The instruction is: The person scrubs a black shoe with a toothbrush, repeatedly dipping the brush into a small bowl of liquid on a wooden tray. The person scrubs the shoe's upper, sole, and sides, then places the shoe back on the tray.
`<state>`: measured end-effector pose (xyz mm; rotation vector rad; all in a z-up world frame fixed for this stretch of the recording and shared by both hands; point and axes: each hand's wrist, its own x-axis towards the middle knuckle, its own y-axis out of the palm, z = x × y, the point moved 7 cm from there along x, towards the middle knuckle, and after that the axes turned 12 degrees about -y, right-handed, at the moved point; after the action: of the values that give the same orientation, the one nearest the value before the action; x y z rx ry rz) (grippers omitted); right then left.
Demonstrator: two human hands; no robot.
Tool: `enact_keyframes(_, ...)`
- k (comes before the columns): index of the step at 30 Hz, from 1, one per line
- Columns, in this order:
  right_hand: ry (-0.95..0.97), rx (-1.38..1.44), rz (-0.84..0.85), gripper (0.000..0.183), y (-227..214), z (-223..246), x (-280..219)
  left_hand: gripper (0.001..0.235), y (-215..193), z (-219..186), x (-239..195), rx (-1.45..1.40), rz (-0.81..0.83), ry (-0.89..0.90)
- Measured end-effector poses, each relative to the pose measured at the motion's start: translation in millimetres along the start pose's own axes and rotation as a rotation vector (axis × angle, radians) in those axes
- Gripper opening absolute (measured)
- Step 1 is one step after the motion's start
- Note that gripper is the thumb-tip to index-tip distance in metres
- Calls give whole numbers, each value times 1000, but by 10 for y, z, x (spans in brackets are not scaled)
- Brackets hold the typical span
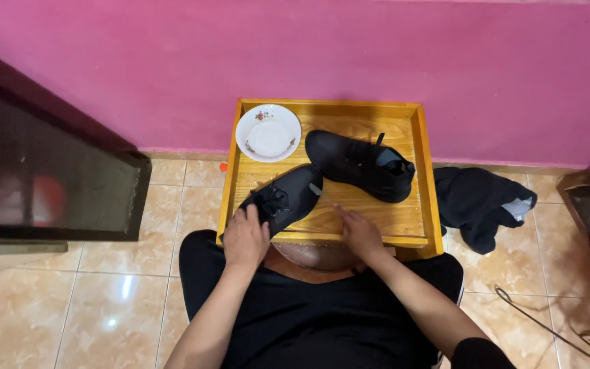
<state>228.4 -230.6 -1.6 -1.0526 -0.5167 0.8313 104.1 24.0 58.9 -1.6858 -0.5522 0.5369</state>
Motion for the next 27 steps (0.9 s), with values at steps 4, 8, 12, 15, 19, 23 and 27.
enact_keyframes(4,-139,49,13,42,-92,391,-1,45,214,204,23,165,-80,-45)
enact_keyframes(8,49,-28,-6,53,-480,246,91,50,357,169,231,234,234,-165)
enact_keyframes(12,-79,166,-1,41,-337,582,40,50,164,59,286,164,415,-268)
enact_keyframes(15,-22,104,23,37,-435,458,59,38,45,11,246,-5,394,-331)
enact_keyframes(19,280,294,-241,41,-650,14,6,28,-131,-321,-219,-152,244,-247)
enact_keyframes(23,279,436,-270,58,-670,158,-123,28,-19,-632,-879,-115,29,10)
enact_keyframes(27,-34,237,-450,59,-488,460,-232,16,285,-640,-1167,-10,-37,57)
